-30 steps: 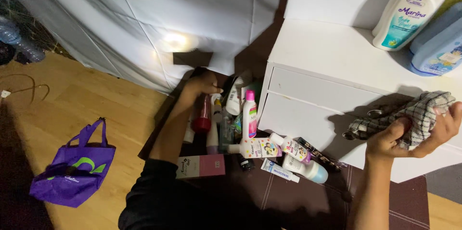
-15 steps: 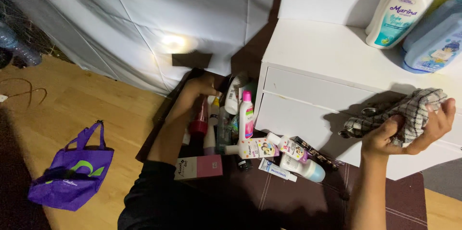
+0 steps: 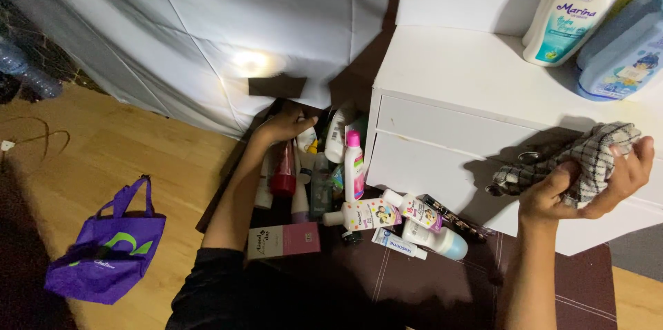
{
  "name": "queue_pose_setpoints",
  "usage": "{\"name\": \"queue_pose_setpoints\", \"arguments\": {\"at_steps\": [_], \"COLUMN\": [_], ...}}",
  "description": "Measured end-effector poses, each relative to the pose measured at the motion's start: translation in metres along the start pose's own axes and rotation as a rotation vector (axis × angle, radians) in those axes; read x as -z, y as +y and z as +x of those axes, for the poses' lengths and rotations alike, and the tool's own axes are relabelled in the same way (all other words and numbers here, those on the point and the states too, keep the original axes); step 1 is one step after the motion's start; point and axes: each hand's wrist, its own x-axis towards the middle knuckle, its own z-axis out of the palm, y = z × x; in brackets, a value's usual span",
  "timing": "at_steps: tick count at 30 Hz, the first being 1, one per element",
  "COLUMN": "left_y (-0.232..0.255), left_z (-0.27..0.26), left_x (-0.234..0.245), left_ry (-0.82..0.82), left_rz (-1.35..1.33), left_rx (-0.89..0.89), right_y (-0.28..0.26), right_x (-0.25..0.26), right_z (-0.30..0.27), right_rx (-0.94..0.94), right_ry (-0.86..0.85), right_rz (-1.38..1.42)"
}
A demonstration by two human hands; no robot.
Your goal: Cleaning various cosmetic bottles with a cloth and organizing them onto a white drawer unit.
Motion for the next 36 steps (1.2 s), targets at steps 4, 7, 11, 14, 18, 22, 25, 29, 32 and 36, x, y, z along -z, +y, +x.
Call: {"name": "queue_pose_setpoints", "arguments": {"at_steps": [4, 7, 11, 14, 18, 22, 25, 29, 32, 36], "left_y": [-0.002, 0.014, 0.062, 0.061, 0.004, 0.056, 0.074, 0.092, 0.125, 0.177], "left_z": [-0.005, -0.020, -0.055, -0.059, -0.022, -0.056, -0.074, -0.092, -0.116, -0.135], "left_x": [-0.009, -0.009, 0.008, 0.008, -0.017, 0.014, 0.028, 0.045, 0.062, 0.071], "left_ry": [0.280, 0.478, 0.554, 0.531, 0.466, 0.688, 0.673, 0.775, 0.956, 0.934], "left_rz": [-0.091, 0.070, 0.126, -0.096, 0.571, 0.016, -0.070, -0.207, -0.303, -0.473], "left_rx": [-0.223, -0.294, -0.190, -0.068, -0.296, -0.178, -0.047, -0.133, -0.237, -0.213], "right_y": [-0.001, 0.002, -0.008, 0.003, -0.032, -0.061, -0.081, -0.101, -0.108, -0.113], "right_x": [-0.001, 0.001, -0.002, -0.009, -0.029, -0.061, -0.072, -0.074, -0.068, -0.058], "right_z": [0.001, -0.001, 0.007, -0.013, -0.030, -0.052, -0.061, -0.057, -0.048, -0.028], "right_rx": [-0.007, 0.010, 0.008, 0.252, 0.243, 0.420, 0.498, 0.544, 0.495, 0.369], "right_ry": [0.007, -0.002, 0.004, -0.031, -0.161, -0.383, -0.450, -0.513, -0.565, -0.625], "right_rz": [-0.006, 0.011, -0.071, -0.209, -0.200, -0.232, -0.172, -0.129, -0.077, 0.120]}}
